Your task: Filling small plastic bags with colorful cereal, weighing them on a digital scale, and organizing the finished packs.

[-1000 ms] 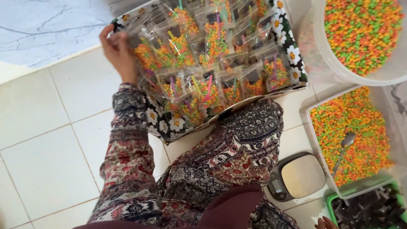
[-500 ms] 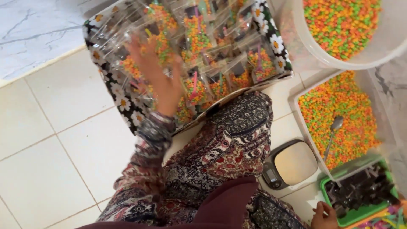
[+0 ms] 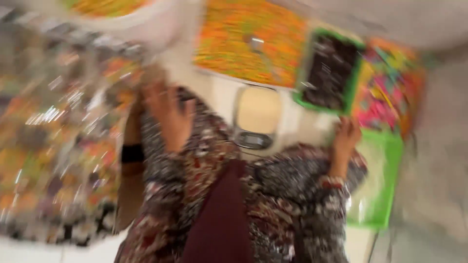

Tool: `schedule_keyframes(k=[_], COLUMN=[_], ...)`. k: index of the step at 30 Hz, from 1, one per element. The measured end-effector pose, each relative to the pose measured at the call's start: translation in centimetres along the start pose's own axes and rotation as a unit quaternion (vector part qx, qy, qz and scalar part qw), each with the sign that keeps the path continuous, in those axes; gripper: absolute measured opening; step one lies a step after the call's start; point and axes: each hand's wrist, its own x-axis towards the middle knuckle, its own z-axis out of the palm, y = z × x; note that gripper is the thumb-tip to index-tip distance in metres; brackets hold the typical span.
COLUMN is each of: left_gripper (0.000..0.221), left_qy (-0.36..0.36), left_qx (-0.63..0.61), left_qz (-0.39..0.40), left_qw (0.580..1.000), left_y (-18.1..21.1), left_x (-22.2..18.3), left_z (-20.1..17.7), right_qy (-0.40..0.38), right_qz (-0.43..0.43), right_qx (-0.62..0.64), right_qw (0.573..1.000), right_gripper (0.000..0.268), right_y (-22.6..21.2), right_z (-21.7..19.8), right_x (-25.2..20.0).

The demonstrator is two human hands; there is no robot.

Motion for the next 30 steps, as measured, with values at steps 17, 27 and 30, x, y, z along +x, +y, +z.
schedule_keyframes(k=[17, 27, 30], left_gripper=[0.057, 0.05, 0.051], left_qy=[-0.105, -0.135, -0.14], left_qx=[0.074, 0.135, 0.154], left_qz=[0.049, 0.068, 0.053], left_qw=[0.99, 0.979, 0.977], left_y=[1.1, -1.2, -1.4], left_x=[1.9, 1.7, 1.7], left_z=[-2.6, -1.8, -1.9], right_qy=[0.226, -0.138, -0.124], right_qz=[0.16, 0.304, 0.321], right_qx=[-0.227, -0.285, -0.243], right_qw=[0.934, 0.898, 0.907], right_gripper=[0.052, 0.12, 0.118], right_y=[12.2, 6.1, 5.2], right_z=[-16.9, -15.8, -15.2], right_x=[-11.9, -7.6, -6.5])
